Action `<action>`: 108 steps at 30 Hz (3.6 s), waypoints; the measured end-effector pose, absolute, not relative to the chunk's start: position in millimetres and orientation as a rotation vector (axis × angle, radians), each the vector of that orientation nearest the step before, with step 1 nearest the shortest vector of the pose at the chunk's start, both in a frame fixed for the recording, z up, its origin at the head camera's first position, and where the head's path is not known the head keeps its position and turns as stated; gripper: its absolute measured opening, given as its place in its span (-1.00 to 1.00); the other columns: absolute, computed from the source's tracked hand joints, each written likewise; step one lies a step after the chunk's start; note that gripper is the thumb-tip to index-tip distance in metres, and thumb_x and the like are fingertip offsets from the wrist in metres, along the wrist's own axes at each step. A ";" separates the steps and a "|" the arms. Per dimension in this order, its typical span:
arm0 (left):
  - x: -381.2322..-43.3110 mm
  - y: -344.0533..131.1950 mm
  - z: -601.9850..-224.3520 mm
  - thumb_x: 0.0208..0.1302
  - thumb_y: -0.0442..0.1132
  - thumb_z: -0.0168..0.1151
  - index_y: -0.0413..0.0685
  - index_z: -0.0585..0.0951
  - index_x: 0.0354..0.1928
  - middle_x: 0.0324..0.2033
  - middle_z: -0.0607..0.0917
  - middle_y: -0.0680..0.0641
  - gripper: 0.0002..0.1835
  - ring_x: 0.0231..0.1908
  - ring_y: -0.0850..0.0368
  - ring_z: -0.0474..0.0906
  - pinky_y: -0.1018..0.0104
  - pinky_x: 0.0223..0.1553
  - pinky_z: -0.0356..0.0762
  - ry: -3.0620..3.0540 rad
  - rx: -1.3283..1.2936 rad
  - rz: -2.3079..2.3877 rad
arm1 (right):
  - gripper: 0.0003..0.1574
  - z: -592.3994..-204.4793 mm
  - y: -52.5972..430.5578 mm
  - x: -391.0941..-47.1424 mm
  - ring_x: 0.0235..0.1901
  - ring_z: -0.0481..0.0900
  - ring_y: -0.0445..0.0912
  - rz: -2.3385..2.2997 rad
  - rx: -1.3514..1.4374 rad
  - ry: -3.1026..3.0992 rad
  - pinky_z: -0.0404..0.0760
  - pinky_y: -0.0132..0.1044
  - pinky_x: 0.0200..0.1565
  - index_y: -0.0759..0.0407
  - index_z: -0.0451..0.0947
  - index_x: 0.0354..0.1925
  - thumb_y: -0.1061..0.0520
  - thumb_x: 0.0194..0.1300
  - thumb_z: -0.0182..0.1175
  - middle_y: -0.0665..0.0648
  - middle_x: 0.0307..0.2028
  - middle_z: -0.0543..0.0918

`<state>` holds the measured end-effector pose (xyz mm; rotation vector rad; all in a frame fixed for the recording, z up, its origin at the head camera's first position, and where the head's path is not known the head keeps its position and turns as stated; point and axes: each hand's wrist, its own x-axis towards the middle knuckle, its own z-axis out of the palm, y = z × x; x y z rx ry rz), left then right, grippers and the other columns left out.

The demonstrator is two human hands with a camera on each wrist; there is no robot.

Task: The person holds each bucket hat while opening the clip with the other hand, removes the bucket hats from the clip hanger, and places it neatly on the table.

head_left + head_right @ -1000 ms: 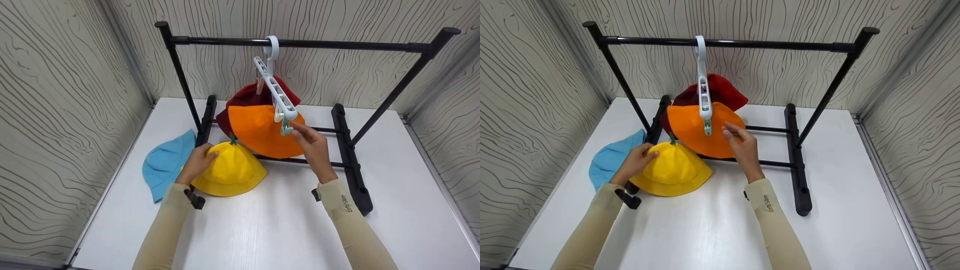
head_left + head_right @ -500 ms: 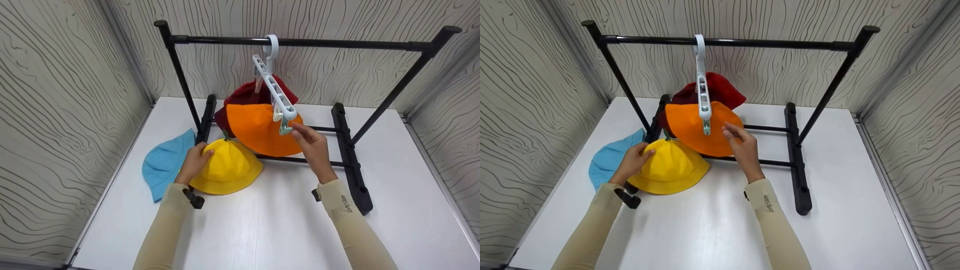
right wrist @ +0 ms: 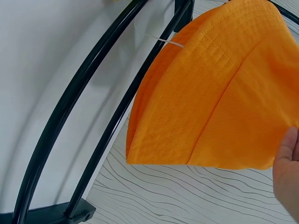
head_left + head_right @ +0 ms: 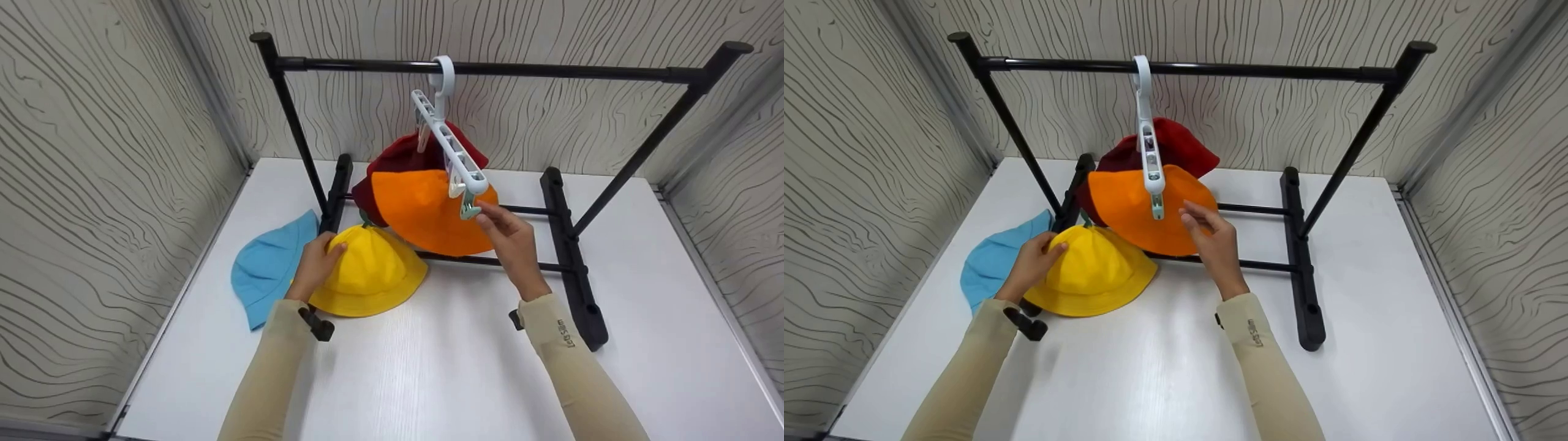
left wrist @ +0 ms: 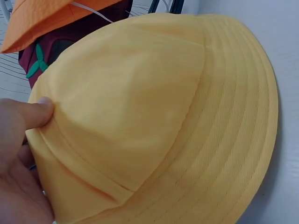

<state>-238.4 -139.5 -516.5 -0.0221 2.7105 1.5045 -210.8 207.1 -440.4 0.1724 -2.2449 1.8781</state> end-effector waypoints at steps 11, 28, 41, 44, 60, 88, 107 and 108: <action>-236.3 -140.7 -518.7 0.41 -0.04 0.08 -0.21 0.54 0.01 -0.10 0.65 -0.19 -0.63 -0.17 -0.03 0.50 0.12 0.03 0.53 2.770 -0.016 1.509 | -0.54 -444.7 208.2 -209.9 -0.06 0.59 -0.24 1.819 0.181 -2.244 0.51 -0.52 0.08 0.13 0.56 0.14 0.02 0.30 0.22 -0.17 -0.08 0.64; -238.9 -141.5 -527.6 0.39 0.03 0.06 -0.21 0.53 0.04 -0.09 0.65 -0.19 -0.56 -0.16 -0.03 0.51 0.09 0.07 0.54 2.763 -0.043 1.562 | -0.46 -445.7 210.6 -208.1 -0.01 0.57 -0.26 1.886 0.117 -2.265 0.48 -0.54 0.10 0.16 0.53 0.17 -0.05 0.29 0.23 -0.14 -0.04 0.63; -242.7 -140.7 -537.4 0.44 -0.07 0.05 -0.18 0.49 0.09 -0.04 0.62 -0.19 -0.63 -0.12 -0.03 0.51 0.12 0.08 0.53 2.747 -0.163 1.522 | -0.46 -449.7 212.6 -207.9 -0.03 0.58 -0.28 1.861 0.129 -2.274 0.50 -0.54 0.09 0.18 0.53 0.17 -0.03 0.29 0.23 -0.13 -0.07 0.66; -243.2 -140.8 -539.8 0.43 -0.07 0.06 -0.20 0.49 0.11 -0.02 0.62 -0.21 -0.62 -0.11 -0.05 0.52 0.10 0.09 0.53 2.763 -0.160 1.523 | -0.45 -450.3 212.7 -207.8 -0.02 0.58 -0.28 1.868 0.125 -2.284 0.49 -0.54 0.09 0.16 0.53 0.18 -0.05 0.29 0.22 -0.12 -0.05 0.65; -241.4 -144.8 -549.8 0.45 -0.17 0.04 -0.21 0.45 0.17 0.09 0.58 -0.24 -0.63 0.03 -0.07 0.54 0.05 0.14 0.50 2.759 -0.214 1.535 | -0.40 -453.2 213.2 -206.3 0.00 0.55 -0.26 1.890 0.062 -2.311 0.47 -0.56 0.11 0.17 0.53 0.16 -0.11 0.27 0.24 0.00 0.04 0.62; -238.8 -138.2 -559.4 0.49 -0.17 -0.03 -0.02 0.41 0.18 0.10 0.52 -0.06 -0.70 0.03 0.01 0.46 0.09 0.25 0.43 2.654 -0.357 1.456 | -0.48 -455.7 211.9 -204.2 0.01 0.58 -0.29 1.942 0.087 -2.274 0.49 -0.52 0.11 0.19 0.53 0.15 -0.02 0.30 0.23 -0.07 -0.03 0.68; -237.8 -140.7 -550.5 0.42 -0.31 0.02 -0.24 0.57 0.06 -0.01 0.62 -0.23 -0.72 0.00 -0.10 0.54 0.05 0.11 0.50 2.954 -0.105 1.353 | -0.50 -455.6 213.8 -202.6 0.01 0.59 -0.27 1.926 0.117 -2.266 0.49 -0.51 0.12 0.16 0.55 0.14 -0.02 0.30 0.22 0.06 0.02 0.68; -237.9 -140.4 -549.5 0.42 -0.31 0.02 -0.24 0.58 0.06 -0.01 0.62 -0.22 -0.72 0.00 -0.10 0.55 0.05 0.11 0.50 2.949 -0.111 1.353 | -0.50 -455.5 213.9 -202.6 0.01 0.59 -0.26 1.922 0.117 -2.269 0.49 -0.51 0.12 0.16 0.55 0.14 -0.02 0.30 0.22 0.06 0.02 0.67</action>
